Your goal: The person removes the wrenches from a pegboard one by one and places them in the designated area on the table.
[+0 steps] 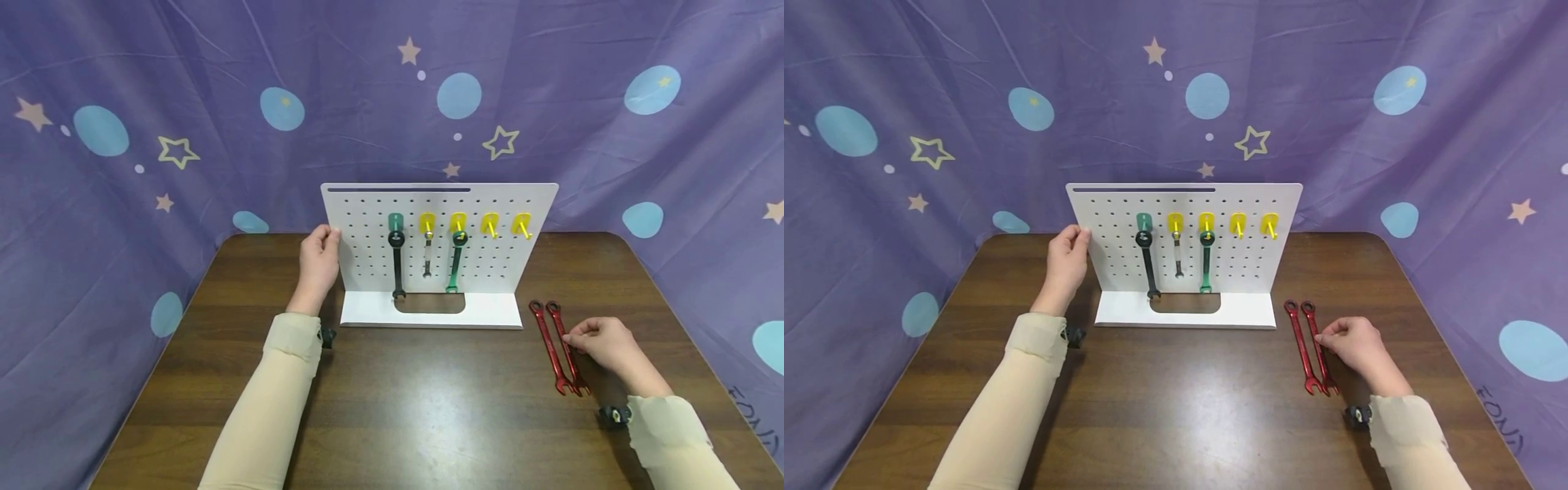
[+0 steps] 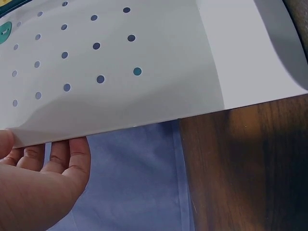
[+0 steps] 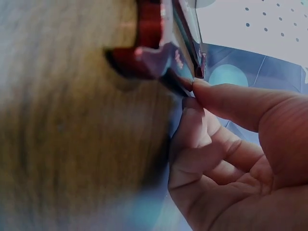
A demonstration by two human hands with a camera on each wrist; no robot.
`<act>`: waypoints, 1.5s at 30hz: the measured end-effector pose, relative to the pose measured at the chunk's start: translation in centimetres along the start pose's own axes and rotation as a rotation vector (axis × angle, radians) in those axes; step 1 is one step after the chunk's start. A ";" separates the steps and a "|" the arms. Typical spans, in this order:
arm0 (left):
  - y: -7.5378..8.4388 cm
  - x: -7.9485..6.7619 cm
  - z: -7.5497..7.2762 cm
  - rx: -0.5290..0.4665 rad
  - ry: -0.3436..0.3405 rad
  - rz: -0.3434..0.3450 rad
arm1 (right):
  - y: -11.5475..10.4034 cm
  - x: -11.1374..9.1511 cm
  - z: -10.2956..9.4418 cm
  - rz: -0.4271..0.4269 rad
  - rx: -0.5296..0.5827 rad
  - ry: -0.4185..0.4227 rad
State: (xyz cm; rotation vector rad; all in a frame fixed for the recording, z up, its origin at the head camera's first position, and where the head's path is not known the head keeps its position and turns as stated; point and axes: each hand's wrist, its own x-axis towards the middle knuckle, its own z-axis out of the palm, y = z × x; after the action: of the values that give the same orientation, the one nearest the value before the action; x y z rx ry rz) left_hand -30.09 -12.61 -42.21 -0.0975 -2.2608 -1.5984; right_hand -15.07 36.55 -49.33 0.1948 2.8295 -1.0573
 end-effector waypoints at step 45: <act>-0.3 -0.1 0.2 0.003 0.005 0.011 | -3.0 1.2 1.6 -0.238 0.287 0.196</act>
State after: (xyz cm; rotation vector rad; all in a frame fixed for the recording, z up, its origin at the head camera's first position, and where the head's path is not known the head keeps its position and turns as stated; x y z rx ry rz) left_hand -30.08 -12.54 -42.53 -0.1045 -2.2544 -1.5881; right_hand -16.66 33.33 -48.81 -0.0177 2.9130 -1.5767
